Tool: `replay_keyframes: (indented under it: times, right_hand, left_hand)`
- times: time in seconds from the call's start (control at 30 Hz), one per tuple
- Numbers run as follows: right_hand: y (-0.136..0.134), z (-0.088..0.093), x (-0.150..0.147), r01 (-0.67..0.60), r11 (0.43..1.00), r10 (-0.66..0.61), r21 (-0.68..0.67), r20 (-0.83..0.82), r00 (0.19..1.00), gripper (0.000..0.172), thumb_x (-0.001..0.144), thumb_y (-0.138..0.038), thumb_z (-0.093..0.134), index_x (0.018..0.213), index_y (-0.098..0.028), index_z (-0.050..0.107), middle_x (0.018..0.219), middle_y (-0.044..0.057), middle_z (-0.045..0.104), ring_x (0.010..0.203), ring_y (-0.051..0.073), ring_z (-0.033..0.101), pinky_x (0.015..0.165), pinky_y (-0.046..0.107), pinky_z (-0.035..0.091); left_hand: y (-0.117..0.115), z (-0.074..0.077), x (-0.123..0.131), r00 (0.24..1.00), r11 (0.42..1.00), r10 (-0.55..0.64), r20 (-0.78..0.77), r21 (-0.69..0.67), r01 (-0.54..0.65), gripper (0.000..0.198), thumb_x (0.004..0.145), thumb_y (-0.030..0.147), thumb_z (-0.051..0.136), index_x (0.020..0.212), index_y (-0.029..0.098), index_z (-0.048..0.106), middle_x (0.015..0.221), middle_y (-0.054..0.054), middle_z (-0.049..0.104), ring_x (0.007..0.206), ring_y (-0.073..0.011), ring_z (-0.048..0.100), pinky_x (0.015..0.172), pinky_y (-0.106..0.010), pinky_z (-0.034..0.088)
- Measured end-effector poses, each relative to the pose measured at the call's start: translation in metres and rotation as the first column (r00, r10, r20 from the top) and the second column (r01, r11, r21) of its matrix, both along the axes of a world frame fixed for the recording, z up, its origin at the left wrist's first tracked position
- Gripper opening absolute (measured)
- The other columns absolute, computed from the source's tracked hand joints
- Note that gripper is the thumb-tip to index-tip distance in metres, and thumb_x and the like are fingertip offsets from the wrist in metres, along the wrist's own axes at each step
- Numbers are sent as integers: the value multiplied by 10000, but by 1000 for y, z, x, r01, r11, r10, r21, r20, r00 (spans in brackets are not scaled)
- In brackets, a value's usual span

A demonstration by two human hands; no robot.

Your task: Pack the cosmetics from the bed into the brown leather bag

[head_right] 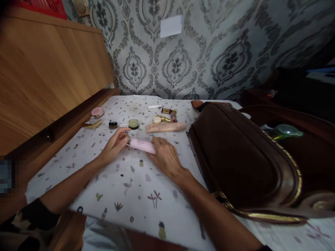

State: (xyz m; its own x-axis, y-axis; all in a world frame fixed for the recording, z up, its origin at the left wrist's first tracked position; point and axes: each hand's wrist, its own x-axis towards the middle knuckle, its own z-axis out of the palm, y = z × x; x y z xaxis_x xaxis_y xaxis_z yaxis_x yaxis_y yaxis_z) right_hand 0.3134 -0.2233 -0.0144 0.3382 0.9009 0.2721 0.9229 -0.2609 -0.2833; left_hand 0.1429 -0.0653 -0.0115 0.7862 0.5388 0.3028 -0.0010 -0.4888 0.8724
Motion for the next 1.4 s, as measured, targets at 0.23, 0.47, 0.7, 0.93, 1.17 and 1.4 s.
replay_keyframes:
  times: [0.23, 0.47, 0.7, 0.93, 1.17, 1.4]
  right_hand:
    - [-1, 1, 2, 13, 999, -12, 47, -10, 1000, 129, 875, -274, 644, 942, -188, 575, 912, 79, 667, 849, 242, 611, 668, 309, 374]
    - [-1, -4, 4, -19, 994, 18, 105, 11, 1000, 117, 873, -275, 642, 936, -194, 586, 920, 83, 669, 863, 244, 614, 682, 308, 396]
    - [1, -5, 6, 22, 996, -16, 91, -72, 997, 195, 867, -276, 642, 1039, -192, 611, 937, 75, 702, 851, 240, 635, 677, 303, 400]
    - [0, 4, -3, 46, 999, -43, 10, -230, 972, 340, 819, -300, 706, 1133, -189, 637, 891, 58, 720, 782, 230, 646, 665, 295, 407]
    - [-3, 13, -1, -75, 996, 84, 38, -559, 825, 253, 795, -443, 689, 817, -191, 694, 681, -16, 630, 625, 158, 558, 552, 252, 355]
    - [-6, 18, -15, -126, 992, 128, 27, -327, 936, 129, 845, -250, 675, 926, -158, 715, 930, 77, 709, 801, 193, 639, 709, 274, 428]
  left_hand:
    - [2, -3, 3, 996, 991, -88, -22, -106, 85, 304, 943, 504, 583, 952, 204, 533, 708, 27, 581, 645, -120, 559, 650, -248, 444]
    - [5, -5, 3, 995, 998, -23, -93, -54, 18, 543, 988, 629, 408, 671, 195, 483, 504, 31, 502, 499, -101, 467, 565, -251, 399]
    - [6, -2, 4, 991, 963, -128, 30, -234, 131, 553, 851, 539, 705, 1281, 240, 529, 857, -2, 607, 669, -127, 587, 489, -205, 418]
    - [5, -7, 4, 994, 965, -108, -12, -242, 102, 394, 924, 579, 592, 1003, 193, 582, 614, 49, 517, 493, -76, 449, 453, -186, 327]
    - [5, 2, 3, 991, 972, -111, 74, -200, 124, 449, 884, 568, 652, 1127, 193, 603, 768, 11, 555, 570, -91, 483, 474, -195, 393]
    - [1, -4, 1, 999, 998, -20, -27, -60, 19, 509, 990, 645, 395, 956, 177, 593, 583, 60, 425, 484, -88, 412, 462, -206, 312]
